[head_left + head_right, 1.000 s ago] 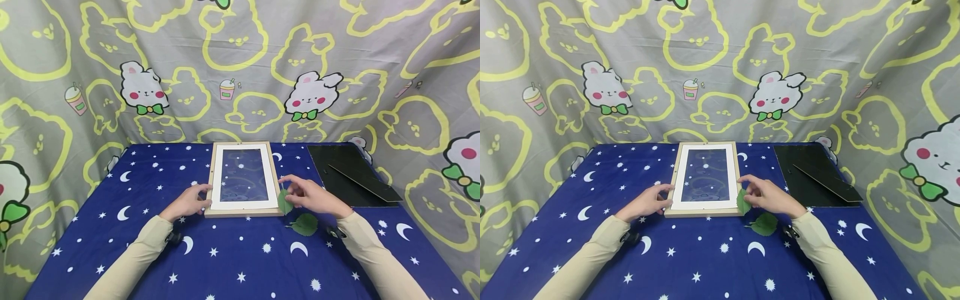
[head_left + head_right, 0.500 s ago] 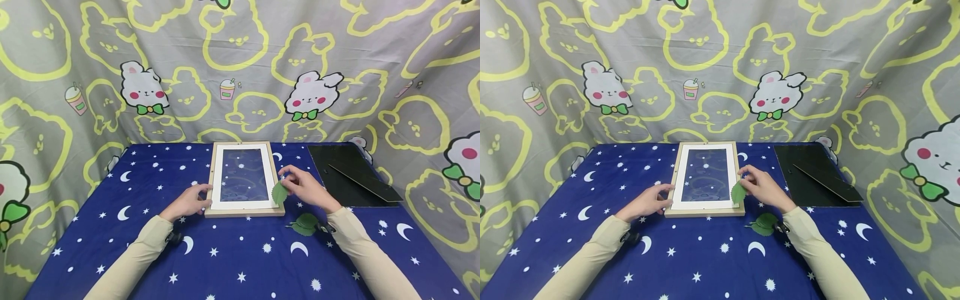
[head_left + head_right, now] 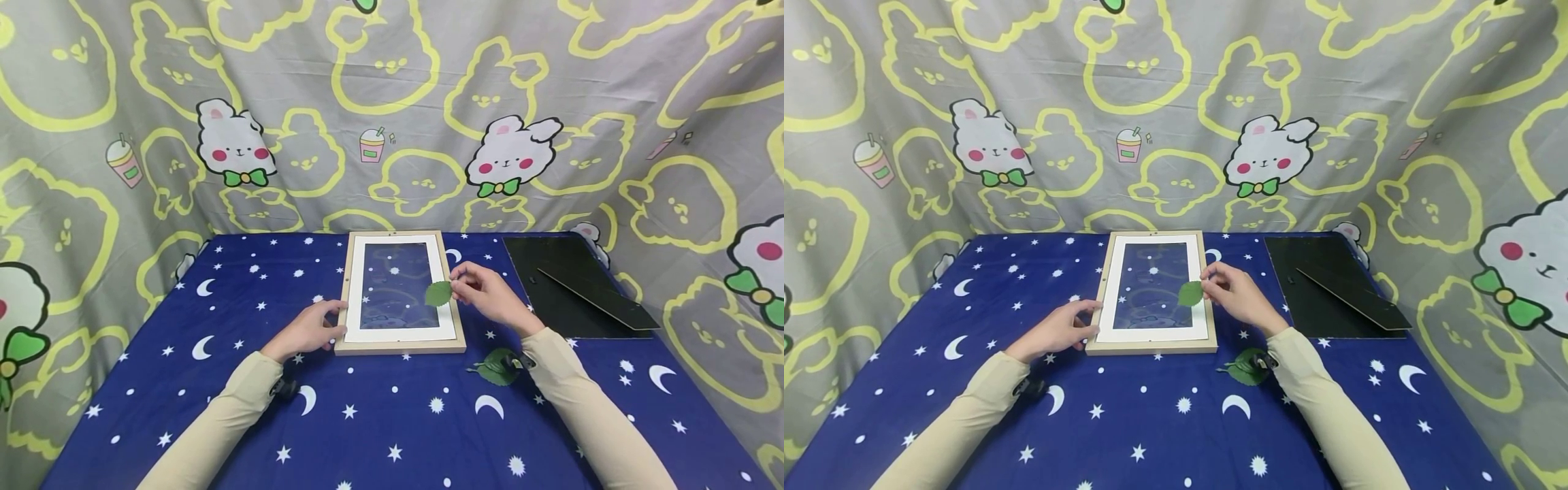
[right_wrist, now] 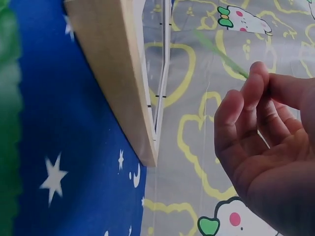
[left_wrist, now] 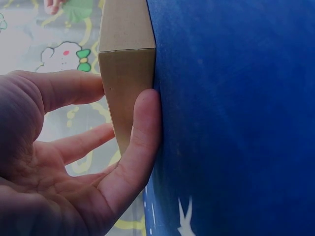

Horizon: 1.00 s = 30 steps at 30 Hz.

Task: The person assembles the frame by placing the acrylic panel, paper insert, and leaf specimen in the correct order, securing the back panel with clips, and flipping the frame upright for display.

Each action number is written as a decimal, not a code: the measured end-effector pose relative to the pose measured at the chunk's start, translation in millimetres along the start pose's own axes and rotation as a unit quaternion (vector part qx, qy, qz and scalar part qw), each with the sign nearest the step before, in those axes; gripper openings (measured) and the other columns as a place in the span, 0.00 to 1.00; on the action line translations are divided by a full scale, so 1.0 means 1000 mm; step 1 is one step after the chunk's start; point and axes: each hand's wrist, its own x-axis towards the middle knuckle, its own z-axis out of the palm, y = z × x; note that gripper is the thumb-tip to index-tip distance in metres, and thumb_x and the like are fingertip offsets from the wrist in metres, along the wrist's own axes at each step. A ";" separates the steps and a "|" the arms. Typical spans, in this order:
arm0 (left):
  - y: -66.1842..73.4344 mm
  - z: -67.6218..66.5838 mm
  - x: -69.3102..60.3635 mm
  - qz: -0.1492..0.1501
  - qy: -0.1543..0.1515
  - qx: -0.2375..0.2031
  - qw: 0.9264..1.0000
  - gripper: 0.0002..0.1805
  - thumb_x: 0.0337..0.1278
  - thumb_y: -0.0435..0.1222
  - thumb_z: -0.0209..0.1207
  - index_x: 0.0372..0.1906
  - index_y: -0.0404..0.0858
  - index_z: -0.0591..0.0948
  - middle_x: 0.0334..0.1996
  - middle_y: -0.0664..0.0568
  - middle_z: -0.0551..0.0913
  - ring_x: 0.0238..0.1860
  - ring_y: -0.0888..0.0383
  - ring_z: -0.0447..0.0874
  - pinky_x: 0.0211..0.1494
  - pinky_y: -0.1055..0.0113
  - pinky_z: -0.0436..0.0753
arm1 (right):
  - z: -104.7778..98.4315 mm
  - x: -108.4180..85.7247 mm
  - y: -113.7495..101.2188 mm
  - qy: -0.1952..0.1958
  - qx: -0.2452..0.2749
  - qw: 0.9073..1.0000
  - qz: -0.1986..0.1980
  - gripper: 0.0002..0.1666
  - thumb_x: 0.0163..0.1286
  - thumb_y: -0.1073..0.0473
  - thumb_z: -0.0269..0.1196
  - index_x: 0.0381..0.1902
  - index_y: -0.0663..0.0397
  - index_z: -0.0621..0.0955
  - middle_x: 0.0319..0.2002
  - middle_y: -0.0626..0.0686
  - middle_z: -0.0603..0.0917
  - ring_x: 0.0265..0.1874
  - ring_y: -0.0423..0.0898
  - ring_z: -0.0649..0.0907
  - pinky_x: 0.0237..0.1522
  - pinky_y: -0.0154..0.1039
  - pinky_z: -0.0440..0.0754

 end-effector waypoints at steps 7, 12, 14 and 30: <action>0.000 0.000 0.000 0.000 -0.003 -0.002 1.000 0.30 0.66 0.34 0.64 0.72 0.36 0.72 0.61 0.35 0.75 0.21 0.57 0.82 0.27 0.62 0.81 | 0.001 0.013 -0.005 -0.002 0.023 1.000 -0.001 0.08 0.79 0.60 0.59 0.50 0.56 0.80 0.38 0.70 0.83 0.37 0.68 0.80 0.40 0.50 0.83; 0.001 0.000 -0.001 0.000 -0.002 -0.002 1.000 0.30 0.66 0.34 0.64 0.72 0.36 0.72 0.61 0.35 0.76 0.21 0.57 0.82 0.28 0.62 0.81 | 0.000 0.024 -0.007 0.003 0.027 1.000 0.007 0.10 0.77 0.57 0.61 0.50 0.55 0.82 0.37 0.63 0.83 0.36 0.58 0.80 0.38 0.44 0.81; 0.001 0.000 -0.001 0.001 -0.002 -0.002 1.000 0.30 0.66 0.34 0.64 0.72 0.36 0.72 0.61 0.35 0.76 0.21 0.56 0.82 0.27 0.61 0.81 | -0.001 0.027 -0.008 0.005 0.028 1.000 0.012 0.11 0.77 0.56 0.62 0.51 0.54 0.83 0.35 0.57 0.82 0.35 0.58 0.79 0.36 0.42 0.80; -0.002 0.001 0.000 -0.001 -0.001 -0.004 1.000 0.30 0.66 0.34 0.63 0.72 0.36 0.72 0.61 0.35 0.76 0.21 0.56 0.82 0.27 0.61 0.82 | 0.000 0.051 -0.016 0.012 0.078 0.996 0.034 0.17 0.75 0.52 0.64 0.55 0.56 0.83 0.43 0.51 0.84 0.46 0.57 0.80 0.42 0.38 0.82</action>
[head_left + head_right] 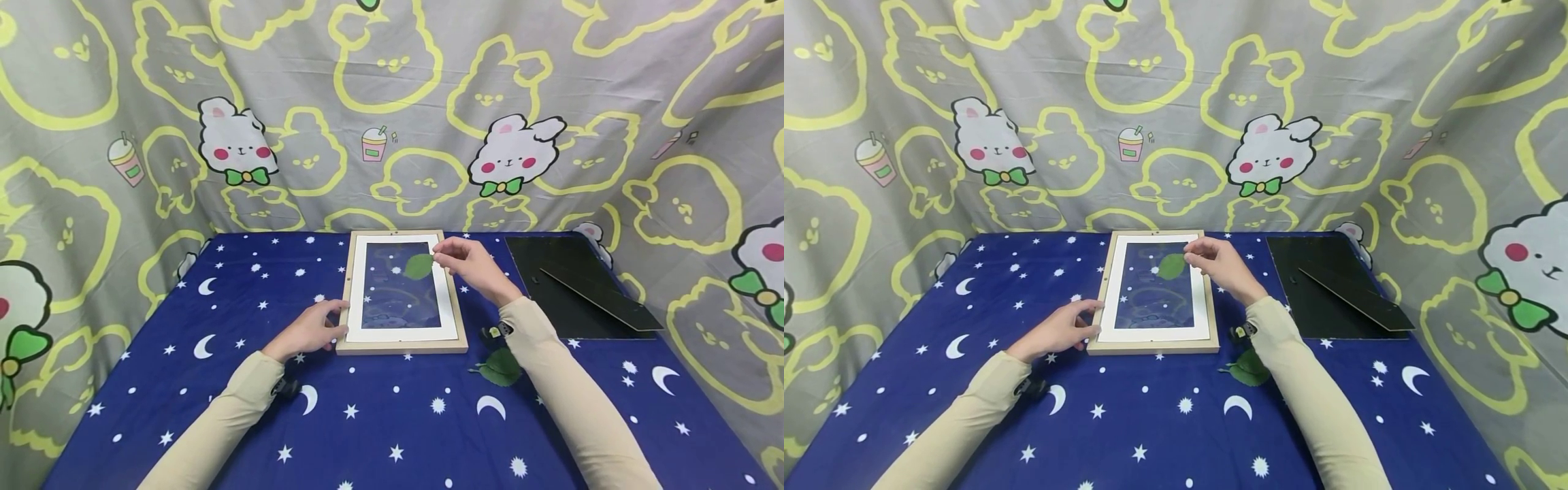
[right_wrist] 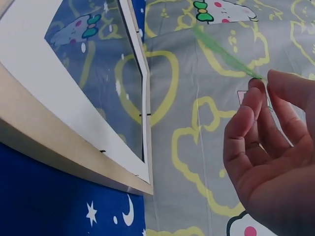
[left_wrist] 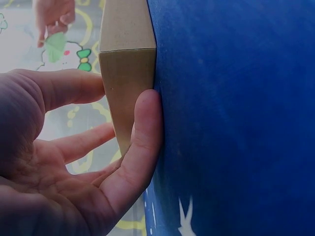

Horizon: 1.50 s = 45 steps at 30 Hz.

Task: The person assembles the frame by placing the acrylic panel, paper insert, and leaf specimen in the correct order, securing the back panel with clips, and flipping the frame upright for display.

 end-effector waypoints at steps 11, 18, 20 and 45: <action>0.001 0.000 -0.001 0.000 -0.001 0.006 1.000 0.30 0.66 0.34 0.63 0.72 0.36 0.72 0.61 0.35 0.76 0.21 0.56 0.82 0.27 0.61 0.81 | 0.007 0.018 0.001 0.007 0.024 1.000 -0.009 0.15 0.73 0.57 0.67 0.50 0.63 0.82 0.39 0.54 0.88 0.38 0.44 0.86 0.41 0.37 0.84; 0.001 0.000 0.000 0.001 0.000 0.005 1.000 0.30 0.66 0.34 0.63 0.72 0.37 0.72 0.62 0.35 0.75 0.21 0.56 0.82 0.27 0.61 0.81 | 0.010 0.032 0.003 0.014 0.035 0.999 -0.011 0.09 0.72 0.61 0.65 0.45 0.61 0.82 0.44 0.68 0.87 0.44 0.61 0.85 0.43 0.42 0.85; 0.001 0.000 0.000 0.001 0.000 0.006 1.000 0.30 0.66 0.34 0.63 0.72 0.37 0.72 0.61 0.35 0.76 0.21 0.56 0.82 0.27 0.61 0.81 | 0.010 0.035 0.003 0.013 0.036 0.999 -0.006 0.09 0.73 0.61 0.65 0.46 0.60 0.82 0.44 0.67 0.86 0.45 0.60 0.85 0.47 0.49 0.84; -0.001 0.000 0.001 -0.004 -0.007 0.005 1.000 0.30 0.67 0.35 0.63 0.72 0.37 0.71 0.61 0.36 0.76 0.21 0.56 0.82 0.27 0.61 0.81 | 0.020 0.077 0.019 -0.009 0.077 0.994 0.077 0.10 0.73 0.65 0.64 0.48 0.66 0.79 0.53 0.71 0.84 0.55 0.65 0.83 0.60 0.55 0.81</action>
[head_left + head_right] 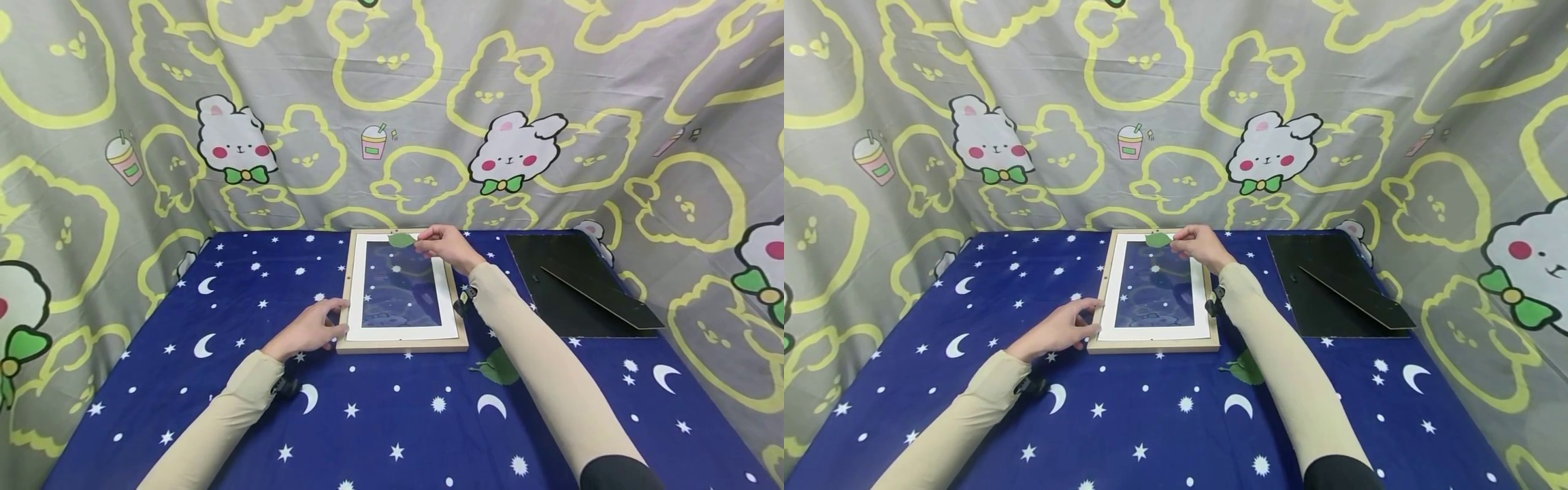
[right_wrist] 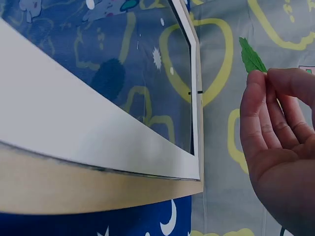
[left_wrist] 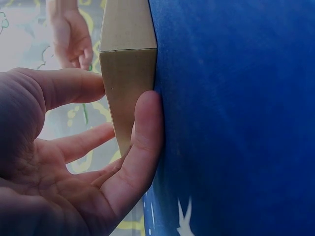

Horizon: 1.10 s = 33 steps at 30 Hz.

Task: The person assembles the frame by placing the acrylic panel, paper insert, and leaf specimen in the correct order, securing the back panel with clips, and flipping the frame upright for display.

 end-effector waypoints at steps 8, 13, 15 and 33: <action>0.002 -0.002 0.000 0.003 0.001 -0.002 1.000 0.30 0.67 0.35 0.63 0.72 0.37 0.72 0.61 0.36 0.76 0.21 0.55 0.82 0.27 0.61 0.81 | 0.003 0.010 -0.001 0.001 -0.005 0.999 0.033 0.13 0.72 0.67 0.64 0.51 0.67 0.79 0.54 0.68 0.84 0.59 0.66 0.80 0.60 0.50 0.82; 0.000 -0.002 0.000 0.004 -0.002 -0.001 1.000 0.30 0.67 0.35 0.63 0.72 0.37 0.72 0.61 0.36 0.76 0.21 0.55 0.82 0.27 0.61 0.81 | 0.004 0.015 0.004 0.005 -0.006 0.998 0.062 0.13 0.70 0.68 0.66 0.51 0.66 0.80 0.49 0.61 0.86 0.56 0.63 0.82 0.59 0.48 0.82; 0.000 -0.001 0.000 0.005 -0.002 -0.002 1.000 0.30 0.67 0.35 0.63 0.72 0.37 0.72 0.61 0.36 0.76 0.22 0.56 0.82 0.27 0.61 0.81 | 0.004 0.016 0.006 0.008 -0.011 0.997 0.074 0.13 0.70 0.67 0.66 0.51 0.65 0.81 0.49 0.60 0.86 0.55 0.60 0.83 0.59 0.47 0.82; -0.001 -0.001 -0.001 0.008 0.000 -0.006 1.000 0.30 0.67 0.35 0.63 0.72 0.37 0.72 0.62 0.36 0.75 0.22 0.56 0.82 0.28 0.61 0.82 | 0.015 0.017 0.015 0.009 -0.039 0.991 0.130 0.16 0.68 0.69 0.67 0.53 0.67 0.82 0.42 0.58 0.88 0.40 0.48 0.88 0.50 0.39 0.86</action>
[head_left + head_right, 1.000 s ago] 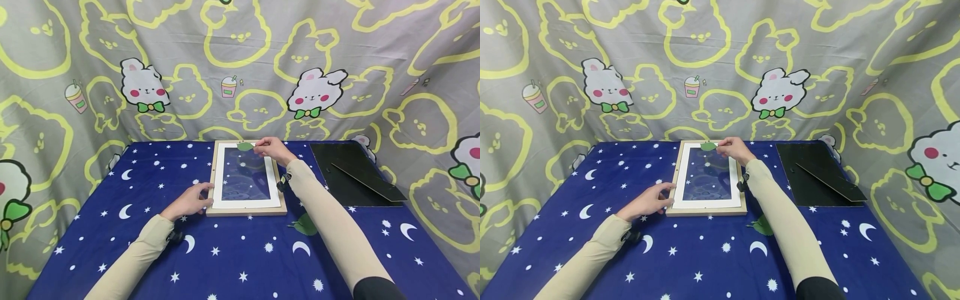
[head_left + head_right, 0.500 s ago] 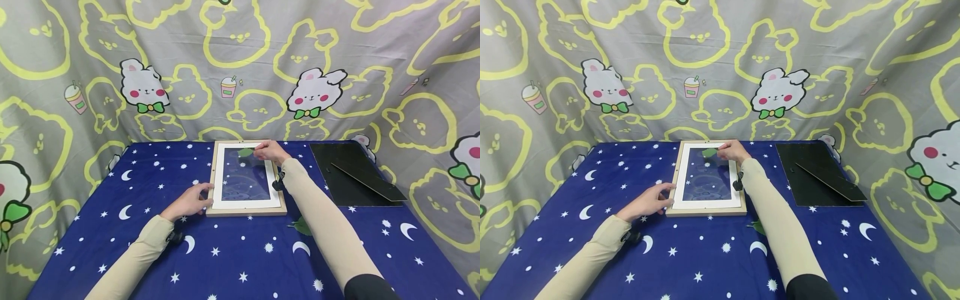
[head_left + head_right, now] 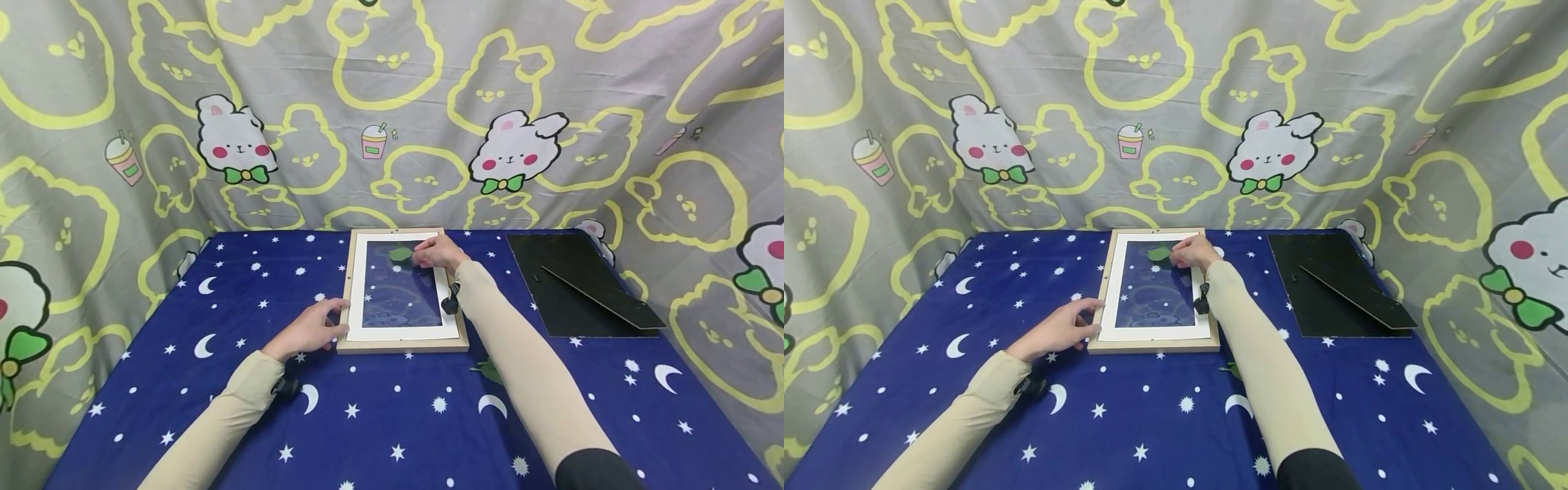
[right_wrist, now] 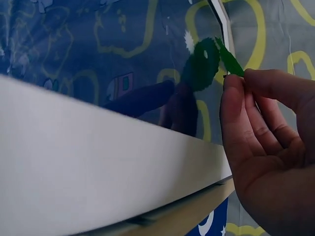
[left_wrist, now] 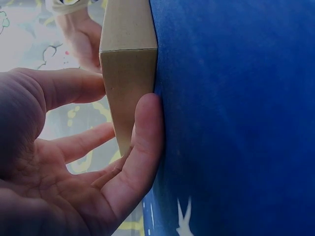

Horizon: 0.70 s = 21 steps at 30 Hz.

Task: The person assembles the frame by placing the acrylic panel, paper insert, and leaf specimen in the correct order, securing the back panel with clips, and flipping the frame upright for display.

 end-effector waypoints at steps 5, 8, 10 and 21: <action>0.002 0.000 -0.001 -0.002 0.001 0.003 1.000 0.30 0.67 0.35 0.63 0.72 0.37 0.72 0.62 0.36 0.75 0.21 0.56 0.81 0.27 0.61 0.81 | 0.002 0.002 0.005 -0.016 -0.020 1.000 0.012 0.16 0.69 0.67 0.67 0.53 0.68 0.81 0.39 0.57 0.88 0.35 0.44 0.86 0.45 0.37 0.86; 0.003 0.000 -0.001 -0.005 0.002 0.005 1.000 0.30 0.67 0.35 0.63 0.72 0.37 0.72 0.62 0.36 0.75 0.21 0.55 0.81 0.27 0.61 0.81 | 0.002 0.002 0.005 -0.018 -0.034 0.999 0.015 0.16 0.70 0.66 0.67 0.53 0.68 0.81 0.37 0.55 0.87 0.32 0.42 0.84 0.40 0.33 0.86; 0.003 0.000 -0.001 -0.006 0.002 0.006 1.000 0.30 0.67 0.35 0.63 0.72 0.37 0.72 0.62 0.36 0.75 0.22 0.55 0.82 0.27 0.61 0.82 | 0.003 0.002 0.004 -0.018 -0.042 0.999 0.013 0.16 0.70 0.66 0.67 0.53 0.68 0.81 0.35 0.54 0.86 0.30 0.41 0.84 0.38 0.32 0.85; 0.001 0.000 0.000 -0.002 -0.001 0.011 1.000 0.30 0.67 0.35 0.63 0.72 0.37 0.71 0.62 0.36 0.76 0.22 0.55 0.81 0.27 0.61 0.82 | 0.009 -0.004 -0.003 -0.004 -0.075 0.997 0.006 0.16 0.71 0.67 0.65 0.53 0.71 0.82 0.39 0.61 0.88 0.30 0.42 0.84 0.44 0.37 0.87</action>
